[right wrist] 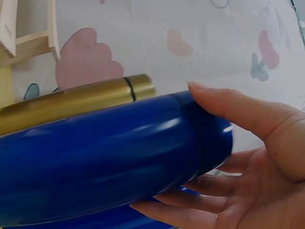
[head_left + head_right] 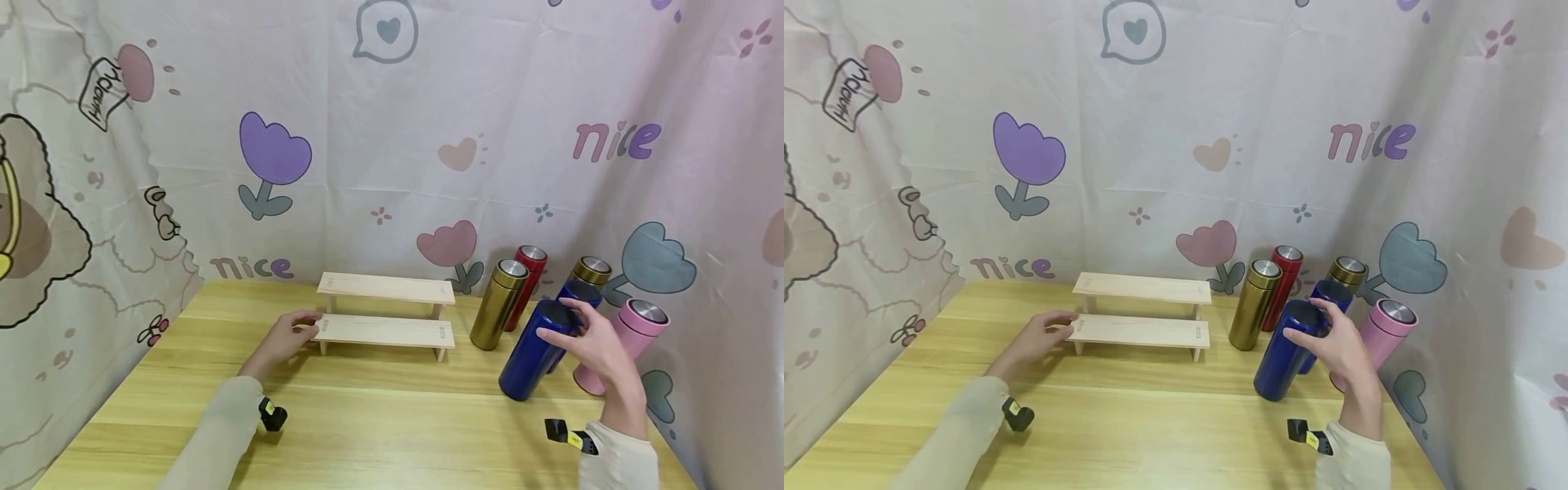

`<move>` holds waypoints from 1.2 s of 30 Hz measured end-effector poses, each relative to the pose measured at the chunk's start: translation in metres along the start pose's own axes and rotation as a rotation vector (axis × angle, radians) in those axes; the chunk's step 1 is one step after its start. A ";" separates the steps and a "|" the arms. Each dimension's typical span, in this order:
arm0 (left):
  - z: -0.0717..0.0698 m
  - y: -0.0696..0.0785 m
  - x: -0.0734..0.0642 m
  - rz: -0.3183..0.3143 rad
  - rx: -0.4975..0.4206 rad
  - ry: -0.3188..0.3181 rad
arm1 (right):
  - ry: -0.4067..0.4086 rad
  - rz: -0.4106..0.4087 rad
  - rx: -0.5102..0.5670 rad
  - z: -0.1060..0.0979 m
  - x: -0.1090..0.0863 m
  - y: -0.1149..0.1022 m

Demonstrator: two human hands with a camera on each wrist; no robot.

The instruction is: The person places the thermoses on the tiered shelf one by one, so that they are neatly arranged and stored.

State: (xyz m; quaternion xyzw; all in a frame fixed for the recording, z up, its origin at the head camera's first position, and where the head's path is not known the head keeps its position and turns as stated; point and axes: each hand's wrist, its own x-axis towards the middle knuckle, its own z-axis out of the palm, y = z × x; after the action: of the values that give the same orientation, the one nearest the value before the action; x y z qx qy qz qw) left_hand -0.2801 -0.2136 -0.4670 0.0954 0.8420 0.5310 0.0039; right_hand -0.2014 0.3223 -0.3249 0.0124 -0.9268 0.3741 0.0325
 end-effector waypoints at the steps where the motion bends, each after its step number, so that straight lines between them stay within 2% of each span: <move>1: 0.000 0.000 0.001 -0.006 -0.008 0.004 | -0.005 0.000 0.001 0.001 0.001 0.003; 11: 0.000 0.000 0.004 -0.052 -0.007 0.019 | -0.054 0.005 0.056 0.008 0.007 0.024; 21: 0.001 0.006 0.005 -0.155 -0.075 0.047 | -0.107 -0.018 0.084 0.011 0.010 0.034; 30: -0.001 0.007 0.007 -0.160 -0.082 0.028 | -0.149 0.015 0.087 0.011 0.014 0.036; 36: -0.002 0.005 0.007 -0.142 -0.129 0.012 | -0.150 0.010 0.112 0.013 0.015 0.037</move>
State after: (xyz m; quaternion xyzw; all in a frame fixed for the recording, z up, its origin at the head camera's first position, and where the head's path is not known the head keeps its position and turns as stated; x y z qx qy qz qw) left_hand -0.2866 -0.2123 -0.4607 0.0319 0.8107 0.5830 0.0429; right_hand -0.2184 0.3404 -0.3586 0.0378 -0.9042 0.4237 -0.0397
